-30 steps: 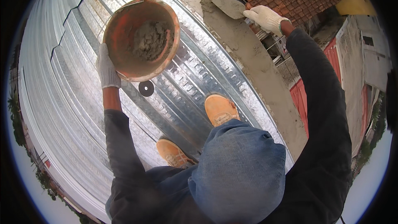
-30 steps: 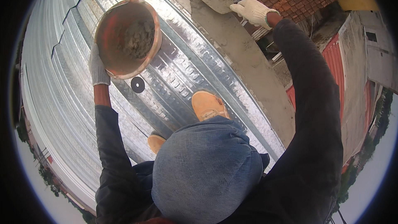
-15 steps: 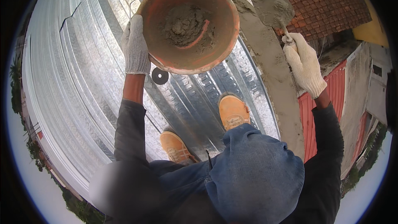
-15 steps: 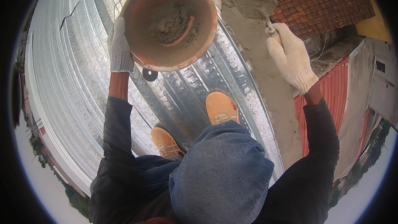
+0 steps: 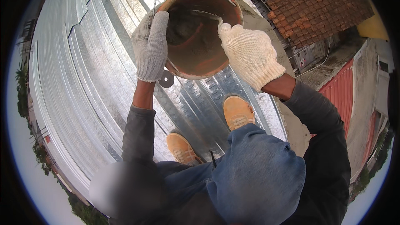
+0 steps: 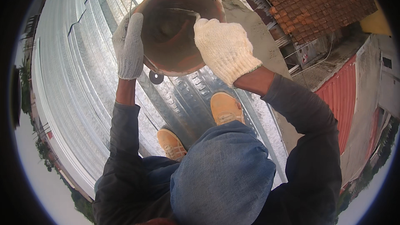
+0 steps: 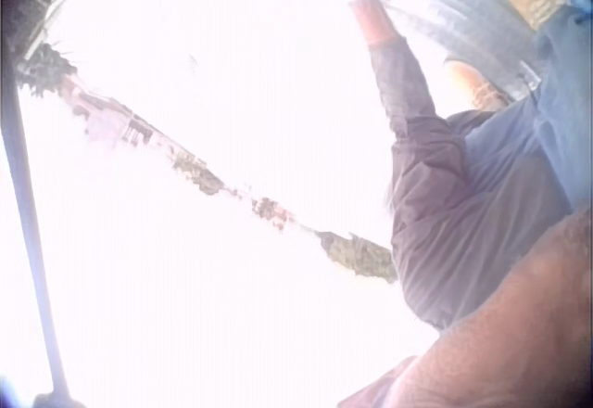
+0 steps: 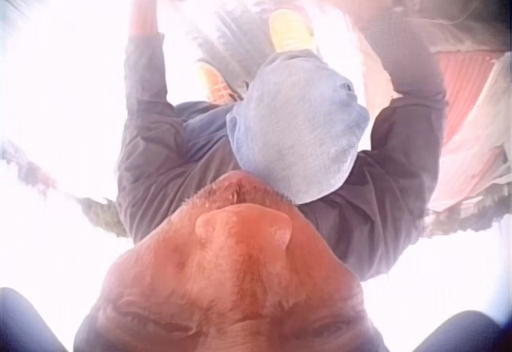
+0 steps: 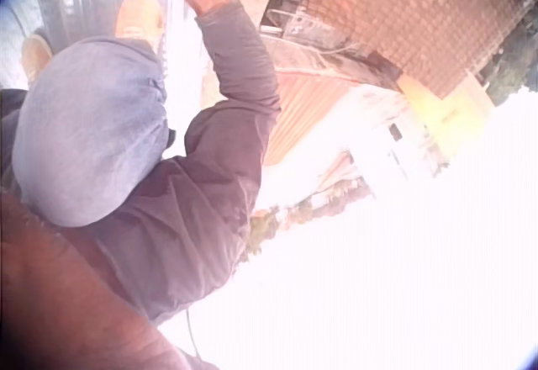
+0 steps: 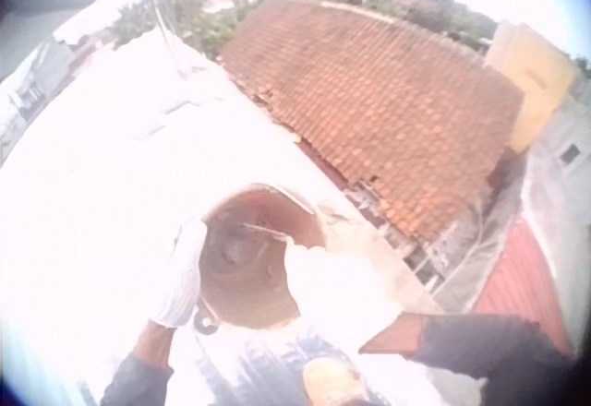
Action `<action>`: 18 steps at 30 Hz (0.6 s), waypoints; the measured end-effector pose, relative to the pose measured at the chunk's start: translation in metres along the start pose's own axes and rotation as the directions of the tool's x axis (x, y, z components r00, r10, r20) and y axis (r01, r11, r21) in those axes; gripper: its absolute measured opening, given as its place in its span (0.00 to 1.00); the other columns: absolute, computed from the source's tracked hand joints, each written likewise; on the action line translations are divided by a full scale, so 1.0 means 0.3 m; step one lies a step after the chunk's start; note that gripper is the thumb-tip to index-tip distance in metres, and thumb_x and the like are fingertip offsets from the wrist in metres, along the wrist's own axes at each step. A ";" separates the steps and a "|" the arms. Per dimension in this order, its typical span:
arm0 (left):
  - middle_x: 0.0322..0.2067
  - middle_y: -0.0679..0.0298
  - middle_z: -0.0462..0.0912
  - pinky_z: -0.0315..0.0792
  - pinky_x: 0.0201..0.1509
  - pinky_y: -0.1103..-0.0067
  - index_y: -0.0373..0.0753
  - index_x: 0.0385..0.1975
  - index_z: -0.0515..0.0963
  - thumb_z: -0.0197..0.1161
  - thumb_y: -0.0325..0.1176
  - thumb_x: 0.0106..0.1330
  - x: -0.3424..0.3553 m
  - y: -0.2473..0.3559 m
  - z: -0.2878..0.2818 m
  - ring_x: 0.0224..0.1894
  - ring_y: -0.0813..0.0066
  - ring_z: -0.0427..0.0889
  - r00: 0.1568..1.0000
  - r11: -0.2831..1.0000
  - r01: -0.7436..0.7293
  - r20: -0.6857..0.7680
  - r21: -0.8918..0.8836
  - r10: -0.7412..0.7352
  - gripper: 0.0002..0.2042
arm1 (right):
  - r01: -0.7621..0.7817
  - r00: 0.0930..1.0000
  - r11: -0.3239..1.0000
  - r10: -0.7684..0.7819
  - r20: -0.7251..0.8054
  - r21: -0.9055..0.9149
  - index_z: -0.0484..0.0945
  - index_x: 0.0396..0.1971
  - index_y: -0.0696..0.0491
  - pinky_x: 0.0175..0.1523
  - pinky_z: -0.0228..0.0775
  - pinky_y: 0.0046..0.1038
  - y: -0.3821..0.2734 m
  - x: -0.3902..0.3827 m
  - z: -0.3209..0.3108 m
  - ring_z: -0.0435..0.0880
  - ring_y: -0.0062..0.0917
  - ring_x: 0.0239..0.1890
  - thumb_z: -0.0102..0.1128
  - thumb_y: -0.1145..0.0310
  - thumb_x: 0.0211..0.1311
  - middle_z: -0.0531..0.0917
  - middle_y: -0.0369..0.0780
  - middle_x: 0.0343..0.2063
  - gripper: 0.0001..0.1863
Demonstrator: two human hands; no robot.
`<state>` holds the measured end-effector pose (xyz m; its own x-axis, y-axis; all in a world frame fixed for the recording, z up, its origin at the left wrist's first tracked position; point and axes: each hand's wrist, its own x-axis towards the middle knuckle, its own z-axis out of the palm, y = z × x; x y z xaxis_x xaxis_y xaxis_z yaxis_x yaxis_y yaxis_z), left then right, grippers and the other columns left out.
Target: The person scoops cement from a bucket with a trowel and spreads it along the ridge of a corrugated metal roof. They repeatedly smooth the cement line, then walk along the roof and place the bucket down.
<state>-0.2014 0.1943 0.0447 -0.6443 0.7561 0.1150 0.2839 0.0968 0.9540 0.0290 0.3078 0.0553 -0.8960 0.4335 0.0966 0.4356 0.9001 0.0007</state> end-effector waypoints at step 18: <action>0.49 0.65 0.92 0.80 0.60 0.78 0.31 0.64 0.87 0.65 0.47 0.86 0.047 0.037 0.017 0.51 0.79 0.85 0.990 0.998 0.011 0.139 -0.064 -0.002 0.24 | -0.003 0.997 0.999 -0.001 0.082 0.042 0.78 0.60 0.59 0.29 0.85 0.39 -0.090 -0.173 0.098 0.94 0.40 0.29 0.66 0.69 0.71 0.89 0.46 0.34 0.21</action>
<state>-0.2036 0.2093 0.0555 -0.5398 0.8386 0.0737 0.2307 0.0631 0.9710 0.0611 0.2624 0.0210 -0.9004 0.4348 0.0147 0.4339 0.9000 -0.0414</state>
